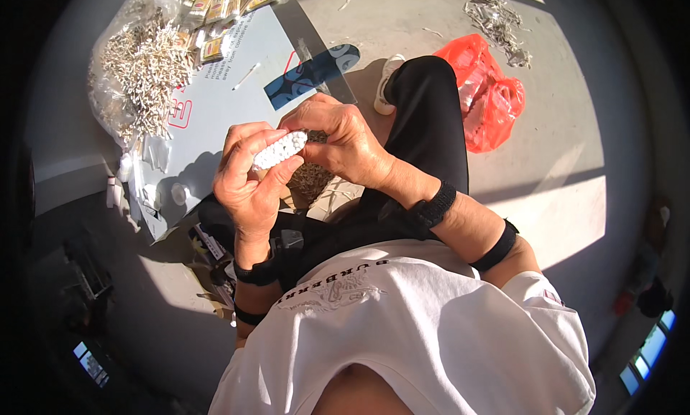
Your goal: Packing individual cotton swabs into small plastic bags.
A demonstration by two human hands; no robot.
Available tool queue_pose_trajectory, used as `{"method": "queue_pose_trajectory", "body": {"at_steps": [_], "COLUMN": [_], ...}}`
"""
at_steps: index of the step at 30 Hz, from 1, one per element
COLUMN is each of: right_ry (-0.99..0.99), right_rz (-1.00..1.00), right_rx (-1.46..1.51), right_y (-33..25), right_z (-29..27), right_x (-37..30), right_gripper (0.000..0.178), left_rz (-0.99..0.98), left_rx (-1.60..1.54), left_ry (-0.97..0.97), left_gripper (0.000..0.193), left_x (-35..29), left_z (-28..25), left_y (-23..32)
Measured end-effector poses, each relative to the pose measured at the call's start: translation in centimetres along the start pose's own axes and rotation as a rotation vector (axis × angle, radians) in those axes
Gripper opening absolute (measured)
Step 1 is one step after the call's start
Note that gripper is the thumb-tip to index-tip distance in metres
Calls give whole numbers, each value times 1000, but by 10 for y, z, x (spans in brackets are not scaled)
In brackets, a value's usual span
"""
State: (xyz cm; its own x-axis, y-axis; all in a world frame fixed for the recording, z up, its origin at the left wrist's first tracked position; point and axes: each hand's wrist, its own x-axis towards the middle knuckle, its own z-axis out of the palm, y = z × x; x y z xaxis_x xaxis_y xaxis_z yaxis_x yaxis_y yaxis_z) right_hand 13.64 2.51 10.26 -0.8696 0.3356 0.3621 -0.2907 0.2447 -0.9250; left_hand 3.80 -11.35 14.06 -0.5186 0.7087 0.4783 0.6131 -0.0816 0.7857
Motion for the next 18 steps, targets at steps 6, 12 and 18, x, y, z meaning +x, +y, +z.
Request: {"method": "queue_pose_trajectory", "body": {"at_steps": [6,12,18], "right_ry": [14,24,7], "right_rz": [-37,-63,-146], "right_rx": [18,12,-25], "right_y": [-3,-16,-29], "right_z": [4,9,10], "right_x": [-3,-8,-17], "right_gripper": [34,33,36], "left_rz": [13,75,186], "left_rx": [13,25,67], "left_ry": [32,64,97], "left_gripper": [36,33,32], "left_x": [-4,-9,-16], "left_z": [1,-1,-4], "left_y": [9,18,30]}}
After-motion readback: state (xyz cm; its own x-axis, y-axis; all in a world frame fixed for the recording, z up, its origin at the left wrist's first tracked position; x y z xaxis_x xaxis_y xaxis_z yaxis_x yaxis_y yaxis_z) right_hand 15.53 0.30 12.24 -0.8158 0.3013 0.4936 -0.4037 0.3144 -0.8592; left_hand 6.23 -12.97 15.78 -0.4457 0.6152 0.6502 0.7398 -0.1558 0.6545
